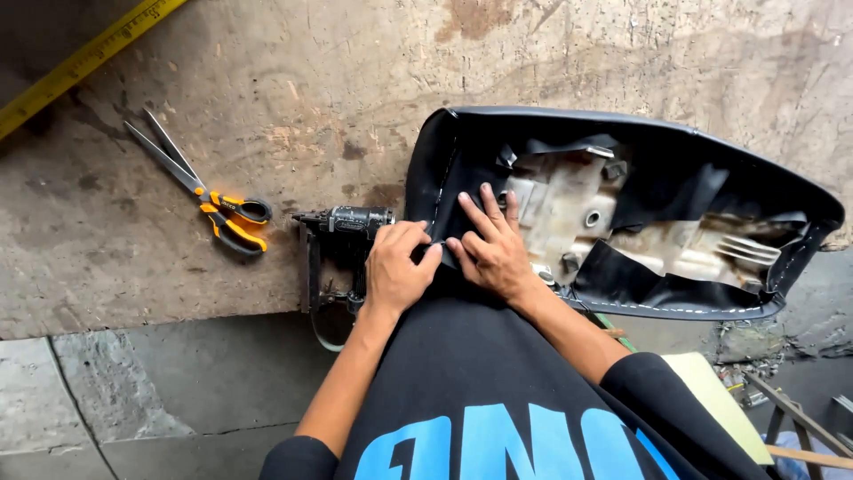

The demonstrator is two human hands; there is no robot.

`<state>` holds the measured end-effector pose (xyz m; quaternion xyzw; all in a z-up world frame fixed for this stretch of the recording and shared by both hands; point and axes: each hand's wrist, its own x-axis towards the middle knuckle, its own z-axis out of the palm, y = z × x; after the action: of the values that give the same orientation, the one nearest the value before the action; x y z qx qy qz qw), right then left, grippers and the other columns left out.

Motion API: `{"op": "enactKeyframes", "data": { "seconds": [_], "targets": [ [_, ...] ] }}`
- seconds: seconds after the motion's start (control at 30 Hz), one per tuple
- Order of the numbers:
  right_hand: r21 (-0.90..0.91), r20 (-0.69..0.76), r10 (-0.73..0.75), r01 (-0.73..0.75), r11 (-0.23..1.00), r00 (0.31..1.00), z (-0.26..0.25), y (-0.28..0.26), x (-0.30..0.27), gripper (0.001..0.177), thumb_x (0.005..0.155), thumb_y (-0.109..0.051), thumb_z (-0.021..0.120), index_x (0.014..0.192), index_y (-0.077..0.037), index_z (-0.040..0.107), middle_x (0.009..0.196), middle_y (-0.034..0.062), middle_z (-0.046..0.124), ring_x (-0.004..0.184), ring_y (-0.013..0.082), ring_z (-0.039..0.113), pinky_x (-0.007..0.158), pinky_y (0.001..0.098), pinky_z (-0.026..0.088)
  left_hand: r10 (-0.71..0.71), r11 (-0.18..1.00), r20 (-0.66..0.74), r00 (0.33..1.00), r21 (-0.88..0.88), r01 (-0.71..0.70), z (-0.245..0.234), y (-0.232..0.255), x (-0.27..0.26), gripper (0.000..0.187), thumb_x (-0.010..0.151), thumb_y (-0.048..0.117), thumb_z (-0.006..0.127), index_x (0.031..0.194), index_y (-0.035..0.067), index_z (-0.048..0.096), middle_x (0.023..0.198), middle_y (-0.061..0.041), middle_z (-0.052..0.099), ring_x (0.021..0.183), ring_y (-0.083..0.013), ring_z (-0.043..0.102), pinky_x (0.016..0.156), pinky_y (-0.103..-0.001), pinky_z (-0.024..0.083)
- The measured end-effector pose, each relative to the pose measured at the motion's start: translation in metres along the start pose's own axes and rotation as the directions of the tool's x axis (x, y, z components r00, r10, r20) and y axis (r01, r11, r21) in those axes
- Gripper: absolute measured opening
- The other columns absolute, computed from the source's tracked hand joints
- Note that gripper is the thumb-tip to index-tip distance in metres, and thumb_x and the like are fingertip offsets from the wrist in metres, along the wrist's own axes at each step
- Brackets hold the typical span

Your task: Trimming excess vinyl material from a motorcycle seat frame after stapling it in place.

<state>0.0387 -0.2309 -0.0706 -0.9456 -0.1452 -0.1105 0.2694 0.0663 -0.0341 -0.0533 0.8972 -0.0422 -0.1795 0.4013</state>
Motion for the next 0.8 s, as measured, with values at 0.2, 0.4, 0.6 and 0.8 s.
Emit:
{"op": "enactKeyframes", "data": {
  "seconds": [0.2,0.4,0.6,0.8],
  "targets": [
    [-0.054,-0.035,0.083,-0.085,0.995,0.996,0.013,-0.004,-0.017,0.046,0.098,-0.040,0.074,0.062,-0.013,0.063,0.145,0.0058,0.069,0.148,0.0318,0.051,0.130,0.0517,0.013,-0.136,0.989,0.147,0.980,0.077,0.126,0.002,0.000,0.004,0.015,0.080,0.031,0.075,0.078,0.017,0.068,0.105,0.006,0.068,0.109,-0.0289,0.064,0.085,-0.049,0.060],
    [-0.104,-0.025,0.179,-0.180,0.978,0.984,0.018,-0.015,-0.034,0.034,0.092,-0.055,0.075,0.096,-0.021,0.070,0.153,0.0020,0.062,0.142,0.0282,0.057,0.126,0.0498,0.025,-0.065,0.998,0.064,0.996,-0.013,0.066,0.008,-0.007,-0.010,0.022,0.081,0.020,0.078,0.102,0.019,0.071,0.114,-0.001,0.063,0.110,-0.0330,0.064,0.090,-0.049,0.059],
    [0.091,-0.033,0.174,-0.170,0.981,0.984,0.001,-0.008,-0.025,0.058,0.086,-0.055,0.081,0.137,-0.032,0.067,0.171,0.0222,0.032,0.155,0.0406,0.038,0.128,0.0493,0.015,0.185,0.973,0.071,0.980,-0.150,-0.173,0.002,-0.027,-0.014,0.031,0.101,0.029,0.069,0.129,0.019,0.076,0.132,-0.010,0.064,0.125,-0.0407,0.058,0.107,-0.051,0.049],
    [-0.064,0.016,0.177,-0.176,0.982,0.984,0.009,-0.013,-0.032,0.033,0.094,-0.061,0.069,0.122,-0.045,0.075,0.170,0.0101,0.040,0.157,0.0312,0.036,0.130,0.0465,0.009,0.174,0.985,0.169,0.970,-0.031,-0.171,-0.008,-0.029,-0.013,0.034,0.102,0.030,0.065,0.134,0.023,0.074,0.133,-0.006,0.060,0.127,-0.0370,0.058,0.106,-0.050,0.051]
  ]
}}
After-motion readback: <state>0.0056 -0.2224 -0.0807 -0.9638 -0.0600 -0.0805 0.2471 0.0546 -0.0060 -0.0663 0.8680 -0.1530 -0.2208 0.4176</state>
